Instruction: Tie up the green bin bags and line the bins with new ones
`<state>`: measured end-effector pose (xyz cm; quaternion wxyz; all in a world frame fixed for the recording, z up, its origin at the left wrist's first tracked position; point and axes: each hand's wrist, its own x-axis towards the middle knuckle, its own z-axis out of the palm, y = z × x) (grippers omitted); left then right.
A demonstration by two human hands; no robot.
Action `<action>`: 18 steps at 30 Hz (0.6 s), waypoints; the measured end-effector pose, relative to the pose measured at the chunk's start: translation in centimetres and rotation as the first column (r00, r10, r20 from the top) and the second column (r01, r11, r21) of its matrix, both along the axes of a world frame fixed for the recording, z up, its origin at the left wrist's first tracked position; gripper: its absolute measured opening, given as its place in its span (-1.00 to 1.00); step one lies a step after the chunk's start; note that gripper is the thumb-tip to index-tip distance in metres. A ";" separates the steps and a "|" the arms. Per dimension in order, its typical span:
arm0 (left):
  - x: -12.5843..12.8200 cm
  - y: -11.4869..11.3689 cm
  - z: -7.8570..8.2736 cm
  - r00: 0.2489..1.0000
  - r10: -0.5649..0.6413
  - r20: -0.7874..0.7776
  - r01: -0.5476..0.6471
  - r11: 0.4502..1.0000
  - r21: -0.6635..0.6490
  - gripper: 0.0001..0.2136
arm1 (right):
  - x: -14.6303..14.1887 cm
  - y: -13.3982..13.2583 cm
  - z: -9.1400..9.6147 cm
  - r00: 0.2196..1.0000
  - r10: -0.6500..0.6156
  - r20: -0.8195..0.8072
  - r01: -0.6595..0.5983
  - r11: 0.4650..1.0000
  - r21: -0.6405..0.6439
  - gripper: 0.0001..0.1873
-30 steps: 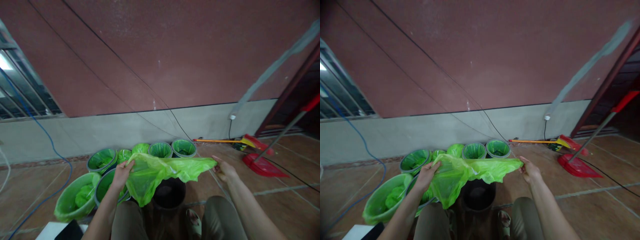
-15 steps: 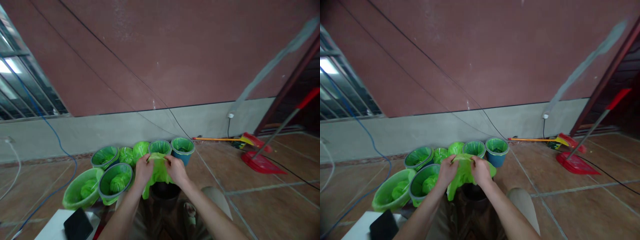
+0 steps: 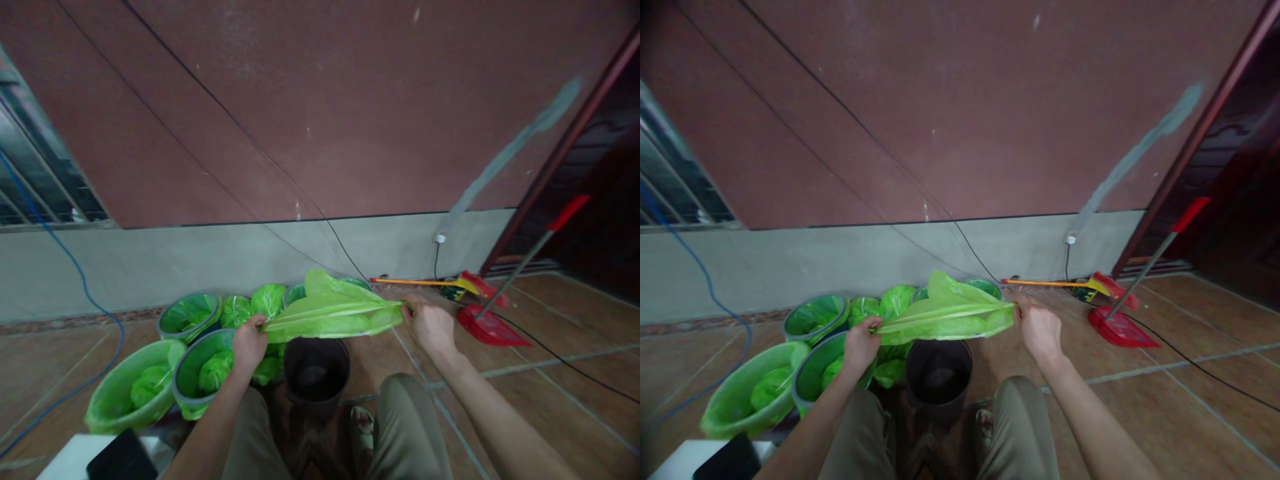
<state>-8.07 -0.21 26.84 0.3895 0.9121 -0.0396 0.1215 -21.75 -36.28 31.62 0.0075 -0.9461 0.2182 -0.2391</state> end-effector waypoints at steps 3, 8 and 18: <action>0.5 -0.4 -0.6 0.998 -0.027 -0.061 0.003 0.931 -0.366 -0.74 | -0.5 -1.0 -1.1 0.999 -0.001 0.045 0.000 1.000 0.020 -0.69; -0.4 -1.8 0.2 0.945 -0.243 -0.218 -0.051 0.549 -0.834 -0.72 | -0.7 -2.5 -3.3 0.980 -0.037 0.196 0.004 0.986 0.165 -0.67; -2.4 -3.1 2.6 0.792 -0.601 -0.110 0.115 0.323 -0.939 -0.52 | -1.1 -1.0 -6.0 0.950 0.197 0.241 -0.269 0.911 0.313 -0.61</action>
